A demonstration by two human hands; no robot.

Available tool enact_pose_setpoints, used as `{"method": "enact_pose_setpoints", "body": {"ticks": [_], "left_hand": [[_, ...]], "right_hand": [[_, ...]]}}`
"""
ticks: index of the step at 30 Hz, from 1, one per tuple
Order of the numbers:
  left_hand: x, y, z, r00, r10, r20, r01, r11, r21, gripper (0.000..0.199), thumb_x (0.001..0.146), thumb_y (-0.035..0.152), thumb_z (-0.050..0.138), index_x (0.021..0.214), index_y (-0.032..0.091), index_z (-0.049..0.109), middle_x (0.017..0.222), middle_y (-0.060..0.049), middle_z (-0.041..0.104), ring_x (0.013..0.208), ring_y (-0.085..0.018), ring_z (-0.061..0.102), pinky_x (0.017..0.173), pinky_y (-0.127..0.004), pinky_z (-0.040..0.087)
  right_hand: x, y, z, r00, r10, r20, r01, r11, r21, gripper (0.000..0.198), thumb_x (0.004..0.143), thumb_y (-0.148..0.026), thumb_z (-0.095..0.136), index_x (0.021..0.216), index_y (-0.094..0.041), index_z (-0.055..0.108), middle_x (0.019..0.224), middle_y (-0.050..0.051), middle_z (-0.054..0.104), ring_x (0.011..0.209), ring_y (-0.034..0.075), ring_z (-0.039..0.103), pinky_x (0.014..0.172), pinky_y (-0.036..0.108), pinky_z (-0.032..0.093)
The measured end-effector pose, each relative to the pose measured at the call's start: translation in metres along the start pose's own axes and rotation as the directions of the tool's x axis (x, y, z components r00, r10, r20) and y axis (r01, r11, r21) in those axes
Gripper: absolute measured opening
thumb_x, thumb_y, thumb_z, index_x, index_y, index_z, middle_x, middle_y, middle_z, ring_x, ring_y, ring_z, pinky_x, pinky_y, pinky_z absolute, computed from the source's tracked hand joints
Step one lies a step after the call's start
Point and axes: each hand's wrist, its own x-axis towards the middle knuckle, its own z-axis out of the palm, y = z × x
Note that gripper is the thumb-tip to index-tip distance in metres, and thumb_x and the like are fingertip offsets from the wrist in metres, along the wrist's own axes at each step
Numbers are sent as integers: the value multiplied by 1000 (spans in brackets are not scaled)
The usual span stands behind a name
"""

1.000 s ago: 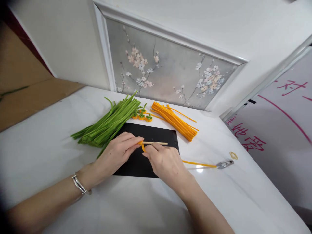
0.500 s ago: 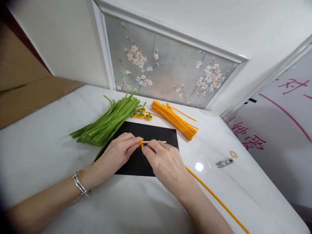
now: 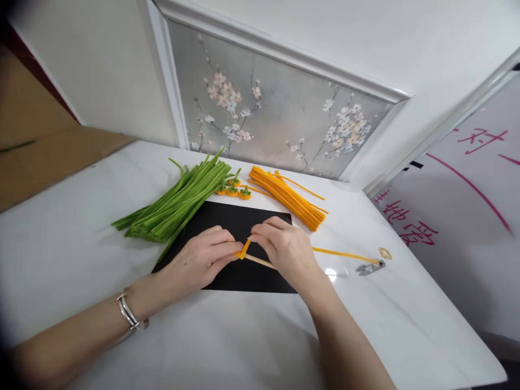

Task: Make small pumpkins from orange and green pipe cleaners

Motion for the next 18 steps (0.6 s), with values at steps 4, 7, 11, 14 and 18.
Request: {"method": "enact_pose_setpoints", "body": {"ticks": [4,7,11,14,18], "left_hand": [[0,2,-2,996,33,-77,-44,989,-143,17,93,16,50,98,18,66,83,-4,65,76,-15,53,69,-28,46],[0,4,-3,990,34,-133,-60,980,-191,18,92,14,50,100,18,66,83,-5,65,76,-15,54,68,-27,48],[0,5,-3,980,6,-200,-44,981,-187,22,91,13,53,107,19,66,83,-5,65,77,-15,56,68,-27,50],[-1,4,-3,968,-4,-253,-38,986,-161,28,90,12,52,114,20,65,83,-5,64,76,-16,56,67,-28,51],[-1,3,-4,967,-64,-246,15,980,-198,28,89,11,53,111,21,68,82,-4,65,75,-15,57,66,-28,50]], "right_hand": [[3,15,0,978,12,209,-65,967,246,19,92,-33,55,90,-23,71,87,2,69,78,15,65,73,25,49],[6,18,-1,938,5,347,-133,928,348,24,93,-36,53,85,-21,69,78,0,67,71,13,62,64,23,46],[5,17,-2,923,-6,385,-151,914,376,33,95,-41,46,83,-19,67,69,-1,60,62,12,53,55,22,40],[1,14,0,919,-13,393,-156,906,394,33,95,-39,46,77,-19,65,65,-2,57,58,11,49,53,22,38],[-2,8,5,897,38,440,-241,877,416,30,93,-39,49,75,-20,64,66,-2,60,57,11,51,54,22,42]]}}
